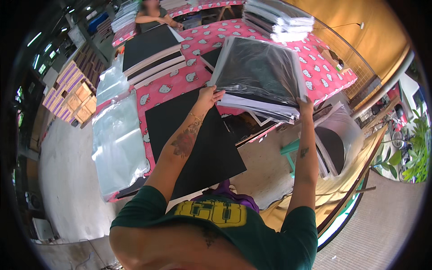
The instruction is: The person places black rectangular panels into plastic bags by hand and stacks the packaged panels on a table.
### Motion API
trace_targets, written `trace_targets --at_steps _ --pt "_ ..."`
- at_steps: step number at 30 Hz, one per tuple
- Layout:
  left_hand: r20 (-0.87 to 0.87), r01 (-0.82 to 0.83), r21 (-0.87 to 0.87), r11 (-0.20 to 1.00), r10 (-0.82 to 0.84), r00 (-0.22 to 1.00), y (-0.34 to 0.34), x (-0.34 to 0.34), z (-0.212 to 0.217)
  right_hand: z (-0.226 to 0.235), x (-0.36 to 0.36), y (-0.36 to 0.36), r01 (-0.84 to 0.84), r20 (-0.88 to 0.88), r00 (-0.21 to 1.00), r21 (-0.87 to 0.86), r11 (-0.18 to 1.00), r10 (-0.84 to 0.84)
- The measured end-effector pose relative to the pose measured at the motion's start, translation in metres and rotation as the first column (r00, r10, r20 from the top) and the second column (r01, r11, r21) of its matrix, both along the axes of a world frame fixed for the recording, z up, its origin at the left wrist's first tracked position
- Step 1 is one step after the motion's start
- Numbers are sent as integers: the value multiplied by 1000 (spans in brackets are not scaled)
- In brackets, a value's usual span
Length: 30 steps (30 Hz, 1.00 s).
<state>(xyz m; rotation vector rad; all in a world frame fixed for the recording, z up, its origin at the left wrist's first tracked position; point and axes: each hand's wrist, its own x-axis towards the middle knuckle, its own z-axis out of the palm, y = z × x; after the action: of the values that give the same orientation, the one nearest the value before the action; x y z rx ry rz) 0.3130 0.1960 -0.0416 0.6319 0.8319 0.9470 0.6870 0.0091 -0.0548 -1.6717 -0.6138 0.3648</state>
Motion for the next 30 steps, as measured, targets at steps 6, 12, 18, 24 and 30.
trace_targets --at_steps 6,12,18,24,30 --pt "-448 15 507 862 249 858 -91 -144 -10 6 -82 -32 332 775 595 6 943 -215" --pt "-716 55 696 716 698 -5 -153 -426 -42 -10 -270 -33 -391 454 841 131 911 295" --pt "-776 -9 368 930 302 -554 -176 -526 -53 -24 -501 -9 -954 -146 278 73 291 949" --pt "-600 -69 493 867 396 695 -176 -387 31 -9 -611 -6 -867 -531 -223 491 82 818" --pt "-515 279 857 433 730 449 -182 -371 12 5 -523 67 -766 -673 78 431 476 735"
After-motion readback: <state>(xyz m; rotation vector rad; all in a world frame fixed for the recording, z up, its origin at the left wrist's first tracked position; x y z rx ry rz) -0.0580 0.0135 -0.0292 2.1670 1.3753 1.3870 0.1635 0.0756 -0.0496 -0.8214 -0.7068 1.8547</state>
